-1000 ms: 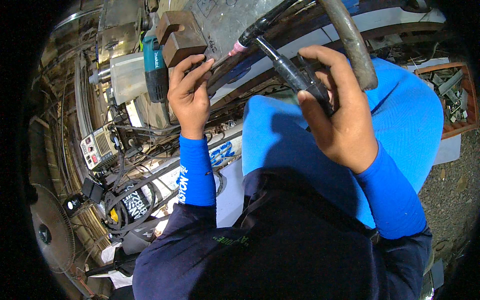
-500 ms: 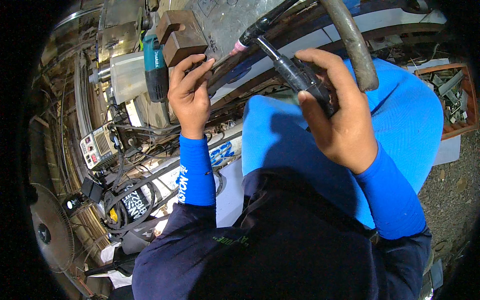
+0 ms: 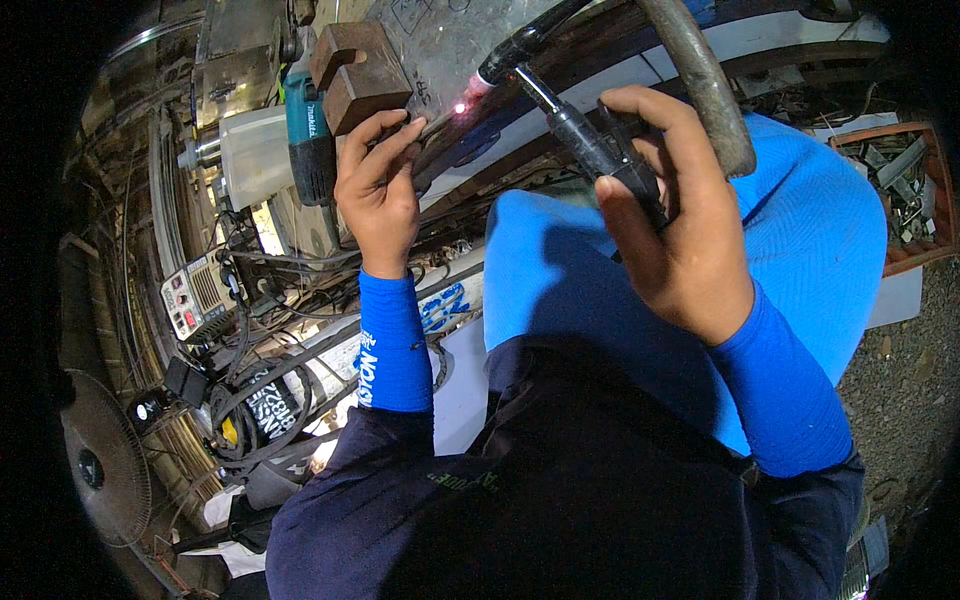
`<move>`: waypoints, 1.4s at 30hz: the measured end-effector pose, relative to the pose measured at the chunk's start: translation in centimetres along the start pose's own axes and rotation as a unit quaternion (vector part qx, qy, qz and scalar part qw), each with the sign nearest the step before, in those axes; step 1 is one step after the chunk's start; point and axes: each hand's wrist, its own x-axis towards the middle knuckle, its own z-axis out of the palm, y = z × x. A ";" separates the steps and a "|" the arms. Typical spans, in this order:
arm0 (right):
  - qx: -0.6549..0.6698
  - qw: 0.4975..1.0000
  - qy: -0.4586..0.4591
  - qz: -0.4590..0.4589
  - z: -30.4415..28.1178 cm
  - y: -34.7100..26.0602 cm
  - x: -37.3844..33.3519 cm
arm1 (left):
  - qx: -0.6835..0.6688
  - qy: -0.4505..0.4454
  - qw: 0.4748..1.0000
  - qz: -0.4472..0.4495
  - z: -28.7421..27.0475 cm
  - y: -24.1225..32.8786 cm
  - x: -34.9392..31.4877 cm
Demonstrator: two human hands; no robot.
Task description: The person welds small metal rods using a handheld welding torch, then uses a hammer to tap the welded areas. The person repeats the welding and hammering steps on the same workpiece.
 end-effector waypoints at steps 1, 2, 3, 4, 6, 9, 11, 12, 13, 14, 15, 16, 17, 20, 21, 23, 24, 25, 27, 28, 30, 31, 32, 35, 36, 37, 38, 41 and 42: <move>-0.004 1.000 -0.003 0.000 -0.1 0.4 0.0 | 0.000 -0.001 1.000 0.000 0.0 0.0 0.0; -0.008 1.000 -0.007 0.000 -0.2 0.5 -0.1 | 0.000 -0.001 1.000 0.001 0.0 0.0 0.0; -0.013 1.000 -0.005 -0.003 -0.2 0.5 0.0 | 0.001 -0.001 1.000 0.001 0.0 0.0 0.0; -0.018 1.000 -0.004 -0.007 -0.2 0.4 0.0 | 0.000 -0.003 1.000 -0.001 0.0 0.0 0.0; -0.009 1.000 0.002 -0.001 -0.2 0.3 -0.1 | -0.005 -0.004 1.000 -0.004 0.0 0.1 -0.1; 0.043 0.999 0.008 0.022 0.1 0.1 -0.4 | -0.002 -0.003 1.000 0.001 0.1 0.0 -0.2; 0.087 0.996 0.001 0.031 0.2 -0.5 -0.7 | -0.006 0.019 1.000 0.020 0.5 -0.2 -0.6; 0.087 0.996 0.007 0.011 0.3 -0.8 -0.8 | -0.012 0.035 0.999 0.034 0.6 -0.3 -0.4; 0.085 0.996 0.012 -0.009 0.5 -0.7 -1.1 | -0.048 0.044 0.998 0.008 0.7 -0.2 -0.4; 0.083 0.996 0.016 -0.029 0.7 -0.5 -1.4 | -0.085 0.053 0.995 -0.019 0.7 0.2 -0.5; 0.089 0.995 0.014 -0.043 0.6 -0.3 -1.7 | -0.118 0.065 0.990 -0.045 0.4 0.5 -0.6; 0.091 0.994 0.037 -0.051 0.9 -0.6 -1.9 | -0.138 0.072 0.987 -0.043 -0.1 0.5 -0.7; 0.094 0.992 0.058 -0.059 1.3 -1.1 -2.6 | -0.158 0.079 0.983 -0.041 -0.5 0.4 -0.9; 0.110 0.985 0.121 -0.051 1.5 -3.5 -4.5 | -0.211 0.094 0.973 -0.006 -1.6 0.3 -1.4; 0.126 0.977 0.169 -0.037 1.8 -4.6 -5.2 | -0.243 0.104 0.964 -0.006 -2.1 0.8 -1.8; 0.126 0.973 0.189 -0.038 0.2 -5.9 -7.4 | -0.286 0.118 0.951 0.003 -3.2 1.0 -3.0; 0.196 0.954 0.226 -0.016 -1.4 -5.3 -9.0 | -0.318 0.127 0.939 -0.004 -3.6 1.3 -3.5; 0.281 0.912 0.299 -0.024 -1.9 -6.6 -9.9 | -0.355 0.131 0.925 -0.007 -3.5 1.9 -3.5; 0.491 0.838 0.233 -0.050 -6.2 -7.2 -13.2 | -0.410 0.140 0.901 -0.005 -4.0 2.6 -4.4; 0.535 0.812 0.224 -0.065 -8.1 -7.1 -14.5 | -0.419 0.146 0.896 0.002 -4.2 3.0 -4.6; 0.493 0.831 0.252 -0.059 -10.8 -5.7 -17.1 | -0.434 0.160 0.887 0.011 -5.1 3.7 -5.3; 0.416 0.847 0.331 -0.021 -12.1 -4.2 -18.3 | -0.394 0.164 0.904 0.028 -5.5 3.2 -5.9; 0.334 0.849 0.409 0.013 -13.3 -2.3 -19.7 | -0.399 0.170 0.900 0.033 -5.9 3.4 -6.0; 0.254 0.827 0.498 0.059 -13.7 4.6 -22.7 | -0.417 0.175 0.892 0.021 -6.0 4.2 -6.4; 0.256 0.842 0.471 0.067 -13.9 5.5 -23.2 | -0.418 0.171 0.892 0.002 -6.2 4.3 -6.9; 0.257 0.855 0.444 0.073 -13.1 5.5 -23.1 | -0.420 0.168 0.892 -0.007 -6.2 4.2 -6.6; 0.193 0.825 0.531 0.033 -12.2 6.3 -21.7 | -0.353 0.178 0.919 0.010 -5.7 3.7 -7.0; 0.136 0.848 0.511 0.022 -12.6 7.5 -19.2 | -0.353 0.180 0.918 -0.012 -5.1 3.7 -7.5; 0.094 0.859 0.504 0.012 -11.5 6.9 -18.5 | -0.360 0.175 0.916 -0.029 -4.7 3.6 -7.7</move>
